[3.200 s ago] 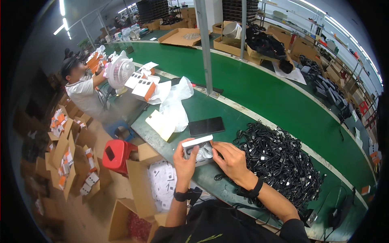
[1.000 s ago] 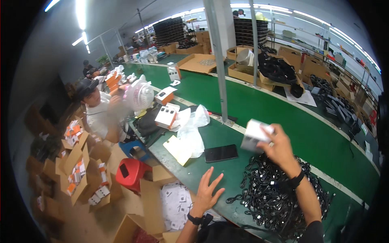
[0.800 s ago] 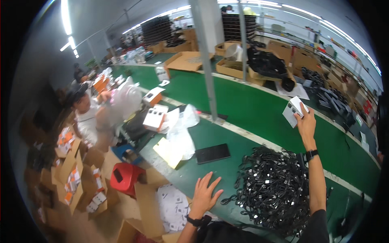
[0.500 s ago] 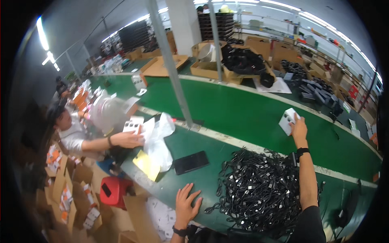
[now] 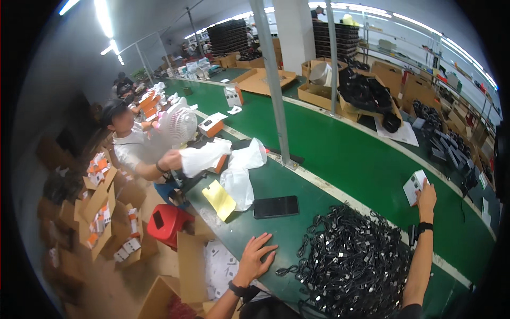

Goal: Packing small black electronic cables and components into small white and orange boxes on a factory assembly line.

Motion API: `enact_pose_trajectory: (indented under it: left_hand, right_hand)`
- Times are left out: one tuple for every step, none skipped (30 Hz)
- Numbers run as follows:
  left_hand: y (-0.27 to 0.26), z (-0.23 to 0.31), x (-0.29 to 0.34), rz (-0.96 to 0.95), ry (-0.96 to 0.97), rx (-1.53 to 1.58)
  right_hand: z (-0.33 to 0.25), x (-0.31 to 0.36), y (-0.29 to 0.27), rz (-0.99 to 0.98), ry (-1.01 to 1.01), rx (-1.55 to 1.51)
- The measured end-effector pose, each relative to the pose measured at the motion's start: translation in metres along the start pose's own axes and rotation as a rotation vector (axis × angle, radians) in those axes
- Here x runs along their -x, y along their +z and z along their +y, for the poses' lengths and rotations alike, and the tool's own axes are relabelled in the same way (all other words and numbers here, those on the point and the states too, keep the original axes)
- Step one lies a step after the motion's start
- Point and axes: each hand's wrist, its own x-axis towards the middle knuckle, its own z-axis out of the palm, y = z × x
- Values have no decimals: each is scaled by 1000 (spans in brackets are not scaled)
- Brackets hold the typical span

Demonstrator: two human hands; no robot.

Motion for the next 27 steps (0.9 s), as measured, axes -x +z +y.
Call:
enact_pose_trajectory:
  left_hand:
    - [-1, 3, 1, 9, -10, 8]
    - [-1, 2, 3, 33, -16, 0]
    - [-1, 1, 6, 26, -20, 0]
    - [-1, -1, 10, 20, -27, -2]
    - [0, -2, 12, 32, -14, -5]
    - [1, -3, 11, 55, -18, 2]
    - [2, -4, 11, 67, -8, 21]
    - [5, -5, 10, 76, 5, 44]
    - [7, -6, 8, 94, -3, 53]
    - [6, -7, 8, 116, -3, 68]
    - [4, -6, 11, 135, -7, 80]
    - [2, -7, 14, 145, -28, 79]
    - [3, -8, 11, 177, -30, 82]
    - [4, -8, 10, 207, -32, 84]
    - [4, -7, 10, 230, -47, 91]
    - [5, -6, 9, 233, -50, 95]
    - [6, -6, 8, 234, -44, 87]
    - [7, -6, 7, 234, -36, 77]
    - [7, -5, 7, 241, -32, 62]
    - [9, -4, 8, 239, -30, 57]
    - [11, -4, 9, 239, -21, 52]
    - [10, -5, 8, 238, -6, 44]
    - [11, -5, 8, 234, 3, 33]
    - [12, -4, 10, 227, 0, 22]
    - [12, -2, 10, 218, -3, 13]
    - [12, -1, 11, 212, 3, 2]
    - [11, 0, 12, 212, 0, -14]
  right_hand:
    - [2, -2, 0, -37, 16, 24]
    - [1, -4, -1, -72, 28, 47]
    - [0, -7, -3, -88, 24, 44]
    - [-7, -9, -5, -105, 16, 41]
    - [-4, -12, -1, -57, -28, 71]
    - [9, -19, 4, -7, -69, 109]
    - [23, -25, 10, 10, -87, 110]
    - [40, -32, 14, 6, -73, 153]
    - [45, -41, 16, -2, -59, 196]
    - [40, -47, 14, 1, -83, 195]
    - [36, -49, 10, -42, -93, 190]
    - [32, -50, 5, -86, -100, 187]
    - [32, -52, 0, -84, -112, 193]
    - [32, -53, -6, -106, -103, 198]
    - [32, -53, -11, -128, -92, 203]
    - [34, -54, -15, -148, -76, 206]
    - [37, -54, -19, -147, -79, 209]
    - [40, -52, -22, -126, -92, 203]
    - [43, -49, -23, -107, -103, 194]
    - [46, -48, -25, -110, -101, 189]
    - [48, -48, -26, -104, -93, 191]
    - [51, -47, -24, -98, -80, 190]
    - [54, -49, -23, -131, -58, 180]
    - [57, -49, -21, -134, -50, 167]
    - [61, -49, -19, -123, -60, 174]
    - [64, -49, -15, -112, -72, 181]
    - [65, -49, -10, -80, -87, 180]
